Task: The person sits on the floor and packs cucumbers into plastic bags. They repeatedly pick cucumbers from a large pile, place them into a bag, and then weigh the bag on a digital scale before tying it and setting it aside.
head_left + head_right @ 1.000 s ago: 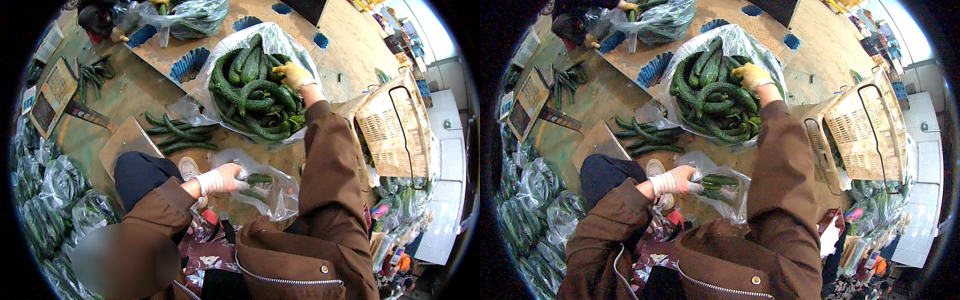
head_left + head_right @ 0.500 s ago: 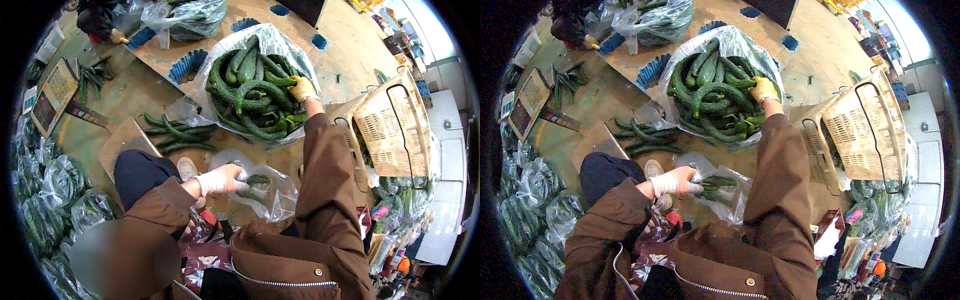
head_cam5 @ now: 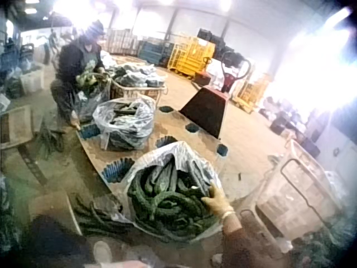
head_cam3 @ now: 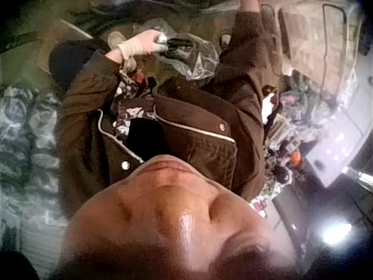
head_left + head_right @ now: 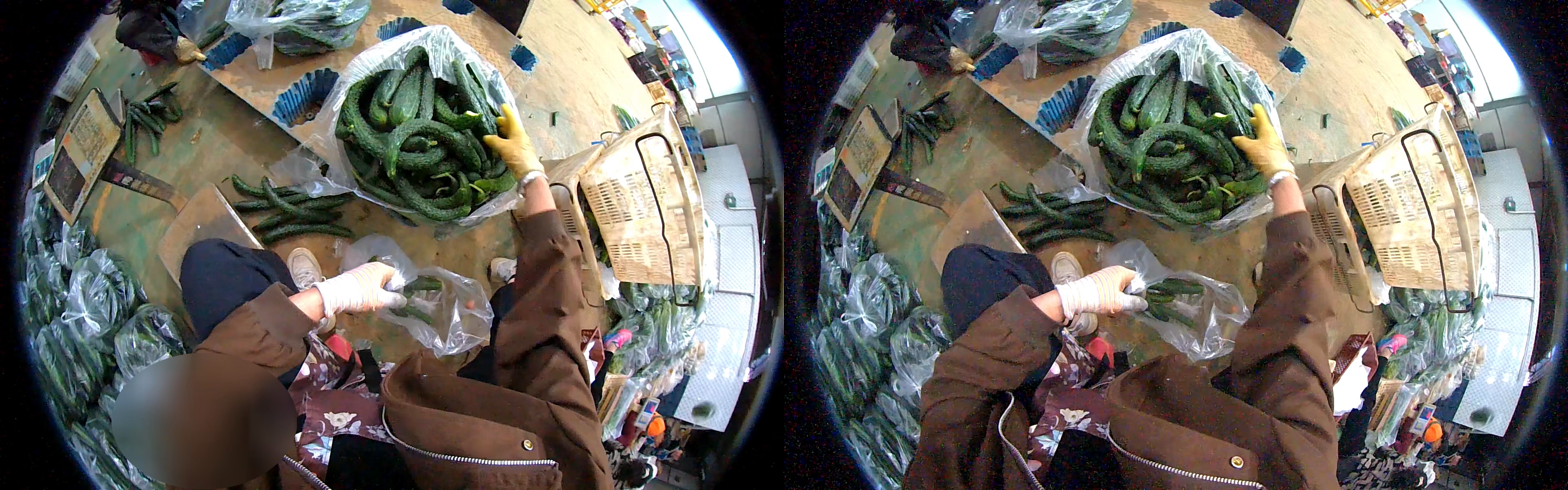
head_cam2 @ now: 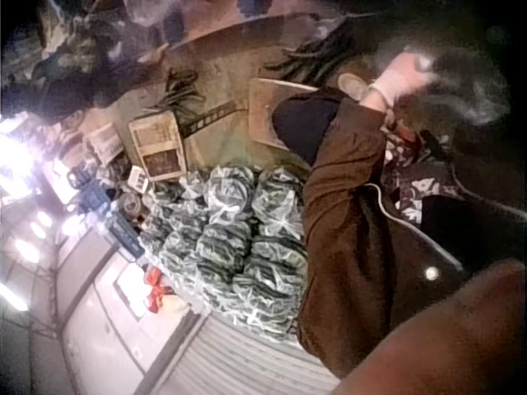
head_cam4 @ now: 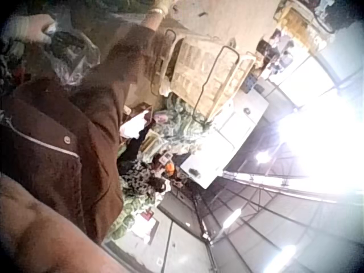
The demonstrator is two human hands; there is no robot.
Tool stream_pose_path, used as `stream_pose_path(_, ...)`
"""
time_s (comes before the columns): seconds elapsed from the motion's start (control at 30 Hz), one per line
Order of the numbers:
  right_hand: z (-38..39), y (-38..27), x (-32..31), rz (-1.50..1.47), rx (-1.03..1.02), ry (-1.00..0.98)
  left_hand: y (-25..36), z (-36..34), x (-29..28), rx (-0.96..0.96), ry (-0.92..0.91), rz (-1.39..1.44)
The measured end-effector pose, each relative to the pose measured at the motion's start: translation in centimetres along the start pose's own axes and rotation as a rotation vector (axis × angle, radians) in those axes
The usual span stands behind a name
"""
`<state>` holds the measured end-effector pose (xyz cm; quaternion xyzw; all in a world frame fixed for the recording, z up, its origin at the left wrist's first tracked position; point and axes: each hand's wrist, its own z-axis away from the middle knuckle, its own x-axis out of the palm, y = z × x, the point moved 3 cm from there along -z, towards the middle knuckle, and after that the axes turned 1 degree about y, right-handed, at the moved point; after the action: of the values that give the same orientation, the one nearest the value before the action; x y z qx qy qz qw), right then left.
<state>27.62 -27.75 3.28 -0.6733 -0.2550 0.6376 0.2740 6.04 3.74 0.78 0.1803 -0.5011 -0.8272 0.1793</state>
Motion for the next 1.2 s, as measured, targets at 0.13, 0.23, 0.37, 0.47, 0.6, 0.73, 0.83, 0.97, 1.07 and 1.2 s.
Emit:
stream_pose_path(0.13, -2.0, -2.2, 2.6, 0.541, 0.165, 0.01, -0.7, -0.5, 0.2, -0.006, 0.027, -0.05)
stream_pose_path(0.23, -3.2, -0.8, 2.1, 0.515, 0.174, 0.02, -1.2, -1.1, 0.2, 0.021, 0.024, -0.053)
stream_pose_path(0.37, -2.6, -2.4, 1.7, 0.547, 0.219, 0.021, -1.7, -0.2, -0.4, 0.002, 0.047, -0.042)
stream_pose_path(0.47, -1.8, 2.3, -2.2, 0.022, 0.093, 0.222, -0.6, -0.3, -0.2, 0.023, 0.024, -0.048)
stream_pose_path(0.6, 1.4, -2.7, -2.0, -0.047, -0.116, 0.245, -0.6, 0.6, -0.2, 0.011, 0.018, 0.003)
stream_pose_path(0.73, 3.1, -11.8, 3.0, 0.519, -0.363, -0.275, -0.5, 0.6, -0.2, 0.001, 0.04, -0.068)
stream_pose_path(0.83, 1.3, -11.9, 6.1, 0.865, -0.427, -0.505, 0.0, -0.4, 0.1, 0.052, 0.053, -0.124)
stream_pose_path(0.97, -0.1, -13.8, 7.5, 0.905, -0.13, -0.575, -0.2, -0.2, -0.7, 0.03, 0.085, -0.167)
stream_pose_path(1.07, 0.8, -12.0, 6.6, 0.897, -0.155, -0.386, 0.5, 0.3, -1.4, -0.025, 0.066, -0.103)
stream_pose_path(1.2, 5.9, -11.6, 3.0, 0.59, -0.398, 0.17, -2.1, -0.2, -1.0, 0.122, 0.204, -0.034)
